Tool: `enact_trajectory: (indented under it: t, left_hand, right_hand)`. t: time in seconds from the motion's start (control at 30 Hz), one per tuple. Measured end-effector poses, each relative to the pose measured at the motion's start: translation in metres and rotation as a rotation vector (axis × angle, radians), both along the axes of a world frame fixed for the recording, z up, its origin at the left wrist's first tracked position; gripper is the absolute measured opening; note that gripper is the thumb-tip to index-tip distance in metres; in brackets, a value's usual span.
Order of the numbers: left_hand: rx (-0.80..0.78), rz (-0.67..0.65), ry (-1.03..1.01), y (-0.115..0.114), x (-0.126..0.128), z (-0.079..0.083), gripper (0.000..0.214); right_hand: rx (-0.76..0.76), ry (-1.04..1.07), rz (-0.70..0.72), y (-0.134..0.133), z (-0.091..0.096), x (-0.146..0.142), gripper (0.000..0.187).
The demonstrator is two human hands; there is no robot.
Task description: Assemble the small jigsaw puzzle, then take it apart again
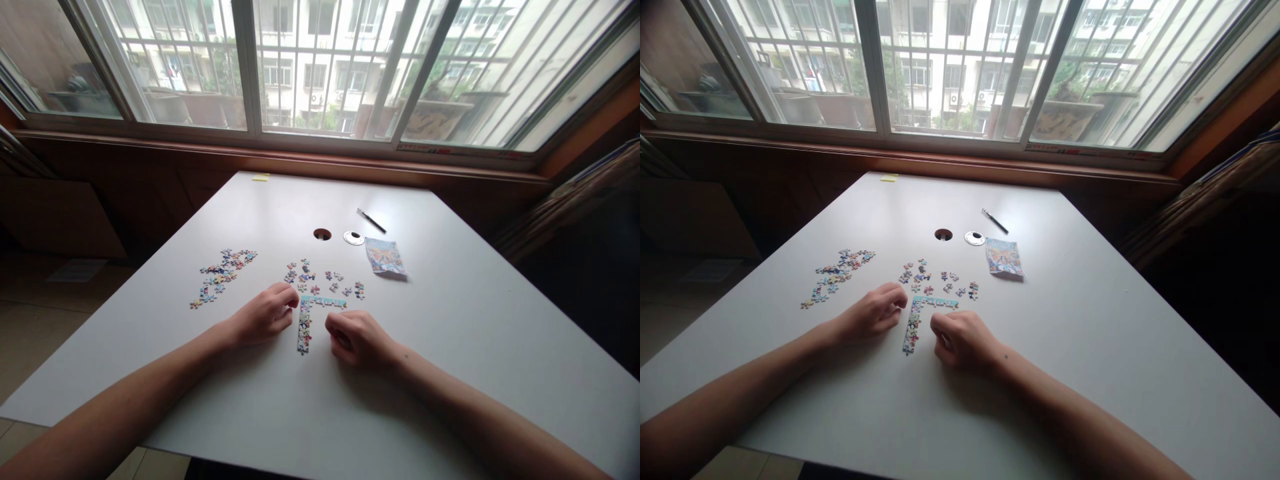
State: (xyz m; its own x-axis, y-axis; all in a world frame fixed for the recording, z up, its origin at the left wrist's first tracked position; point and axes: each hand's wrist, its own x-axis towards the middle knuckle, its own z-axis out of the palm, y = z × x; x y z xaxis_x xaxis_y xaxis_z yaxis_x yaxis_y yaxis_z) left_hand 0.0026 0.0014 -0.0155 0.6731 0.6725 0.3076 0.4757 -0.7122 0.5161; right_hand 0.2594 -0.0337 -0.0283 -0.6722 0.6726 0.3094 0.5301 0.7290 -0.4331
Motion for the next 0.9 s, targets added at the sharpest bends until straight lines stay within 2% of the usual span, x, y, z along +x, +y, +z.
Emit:
enact_trajectory:
  t: [0.13,0.2,0.37,0.5,0.67,0.9]
  left_hand:
    - [0.017,-0.036,-0.029,0.001,-0.001,0.001,0.026]
    - [0.014,-0.039,-0.027,0.001,-0.001,0.001,0.030]
    - [0.007,-0.056,-0.027,0.001,-0.003,-0.002,0.035]
    - [0.010,-0.063,-0.026,0.001,-0.004,-0.002,0.038]
    - [0.021,-0.067,-0.015,0.001,-0.003,-0.001,0.041]
    - [0.032,-0.079,0.018,0.000,-0.003,-0.001,0.040]
  right_hand:
    - [0.029,-0.034,-0.215,0.008,0.011,0.012,0.009]
    - [0.070,-0.056,-0.276,0.013,0.014,0.024,0.006]
    - [0.080,0.035,-0.411,0.016,0.003,0.053,0.003]
    - [0.059,-0.040,-0.411,0.014,-0.004,0.055,0.002]
    - [0.046,-0.128,-0.379,0.013,-0.001,0.051,0.005]
    - [0.058,-0.145,-0.361,0.013,-0.001,0.052,0.010]
